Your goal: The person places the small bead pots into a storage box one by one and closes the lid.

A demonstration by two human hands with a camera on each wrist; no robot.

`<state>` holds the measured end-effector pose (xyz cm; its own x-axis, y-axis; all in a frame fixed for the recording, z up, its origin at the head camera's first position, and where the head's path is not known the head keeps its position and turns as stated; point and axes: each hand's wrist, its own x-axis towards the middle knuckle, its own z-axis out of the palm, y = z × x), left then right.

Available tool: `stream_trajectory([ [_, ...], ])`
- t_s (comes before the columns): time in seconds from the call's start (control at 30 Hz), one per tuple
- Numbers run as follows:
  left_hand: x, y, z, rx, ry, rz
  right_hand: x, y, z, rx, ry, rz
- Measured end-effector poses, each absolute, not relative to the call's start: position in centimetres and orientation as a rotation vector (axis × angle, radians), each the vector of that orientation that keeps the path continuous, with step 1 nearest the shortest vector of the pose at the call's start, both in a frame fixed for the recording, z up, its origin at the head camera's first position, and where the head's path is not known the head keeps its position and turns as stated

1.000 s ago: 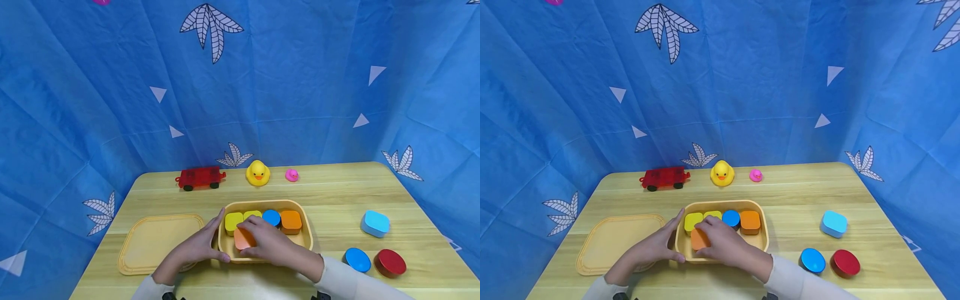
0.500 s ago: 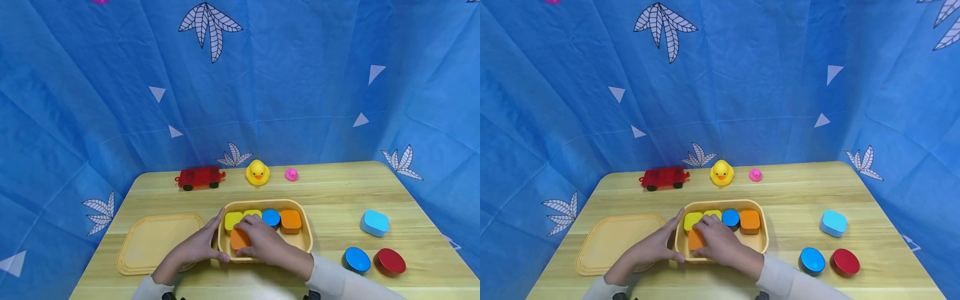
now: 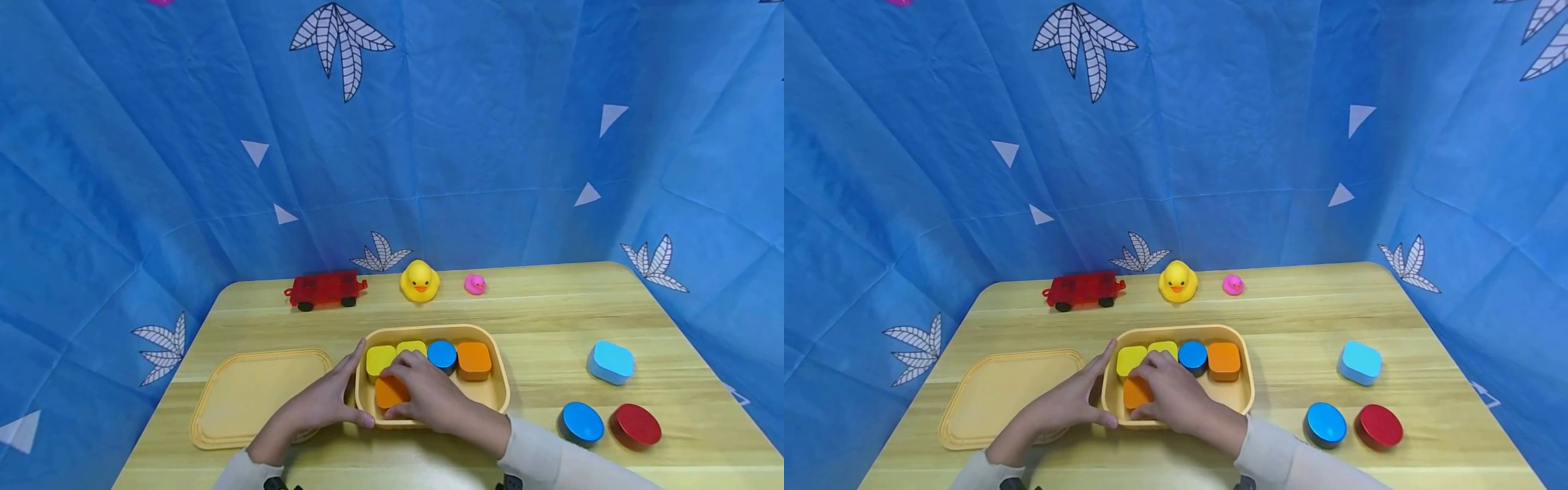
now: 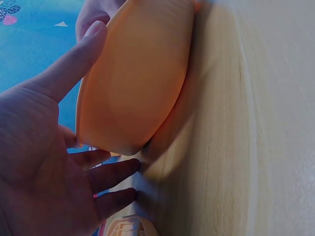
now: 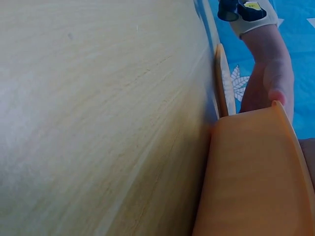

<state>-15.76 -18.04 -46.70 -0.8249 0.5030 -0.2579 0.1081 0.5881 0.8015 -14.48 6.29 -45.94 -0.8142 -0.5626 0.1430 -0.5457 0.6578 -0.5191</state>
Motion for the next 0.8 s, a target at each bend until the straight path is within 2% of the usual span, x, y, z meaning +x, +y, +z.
stream_trajectory([
  [0.8,-15.69,-18.03,-46.22,0.517,2.38,1.109,-14.4,6.52,-45.66,-0.887,2.803,-0.945],
])
